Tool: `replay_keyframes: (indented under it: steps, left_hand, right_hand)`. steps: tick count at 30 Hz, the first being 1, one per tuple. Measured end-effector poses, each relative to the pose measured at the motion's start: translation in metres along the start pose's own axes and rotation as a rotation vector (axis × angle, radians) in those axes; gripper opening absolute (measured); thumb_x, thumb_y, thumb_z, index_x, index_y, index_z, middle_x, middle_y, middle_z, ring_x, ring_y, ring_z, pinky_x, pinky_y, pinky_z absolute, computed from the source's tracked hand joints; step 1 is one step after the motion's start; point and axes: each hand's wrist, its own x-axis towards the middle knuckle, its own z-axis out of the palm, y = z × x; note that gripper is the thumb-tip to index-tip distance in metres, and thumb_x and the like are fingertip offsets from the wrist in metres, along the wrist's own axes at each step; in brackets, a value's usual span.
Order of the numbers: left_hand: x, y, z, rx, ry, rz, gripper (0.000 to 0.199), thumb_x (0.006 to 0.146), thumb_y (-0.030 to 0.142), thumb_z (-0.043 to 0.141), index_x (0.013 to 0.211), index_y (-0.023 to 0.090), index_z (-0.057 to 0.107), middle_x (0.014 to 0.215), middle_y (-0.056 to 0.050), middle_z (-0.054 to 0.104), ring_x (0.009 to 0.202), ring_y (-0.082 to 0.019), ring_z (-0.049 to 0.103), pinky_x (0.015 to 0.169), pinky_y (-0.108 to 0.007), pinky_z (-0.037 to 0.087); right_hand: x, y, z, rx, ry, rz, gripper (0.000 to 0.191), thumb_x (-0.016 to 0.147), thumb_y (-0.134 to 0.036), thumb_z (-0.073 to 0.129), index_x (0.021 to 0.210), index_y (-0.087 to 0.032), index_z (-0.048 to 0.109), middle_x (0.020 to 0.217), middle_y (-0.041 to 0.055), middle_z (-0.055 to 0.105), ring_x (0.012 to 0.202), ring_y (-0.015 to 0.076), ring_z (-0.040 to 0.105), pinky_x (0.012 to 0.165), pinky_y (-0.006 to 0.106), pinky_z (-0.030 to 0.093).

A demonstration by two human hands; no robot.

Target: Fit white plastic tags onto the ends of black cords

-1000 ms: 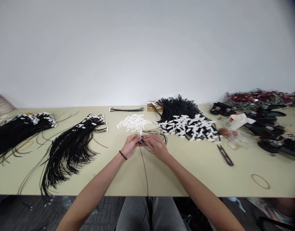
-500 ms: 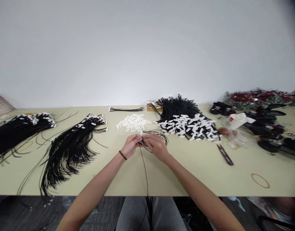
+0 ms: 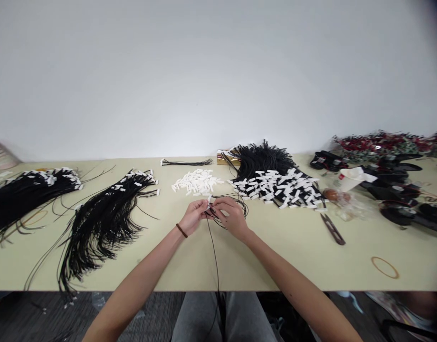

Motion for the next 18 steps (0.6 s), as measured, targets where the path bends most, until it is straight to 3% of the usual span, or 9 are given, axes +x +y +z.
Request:
replay_keyframes:
  steps: [18]
  left_hand:
    - [-0.0018,0.0044,0.0023,0.013,-0.008,-0.005,0.035,0.066,0.045,0.067,0.069,0.011,0.060,0.068,-0.006,0.064,0.057,-0.012,0.057,0.057,-0.025,0.048]
  right_hand:
    - [0.0007,0.0000,-0.0009,0.039,-0.016,0.049,0.013,0.081,-0.013,0.049,0.071,-0.019,0.055,0.079,0.0053,0.061,0.076,0.0144,0.057,0.068,0.029,0.048]
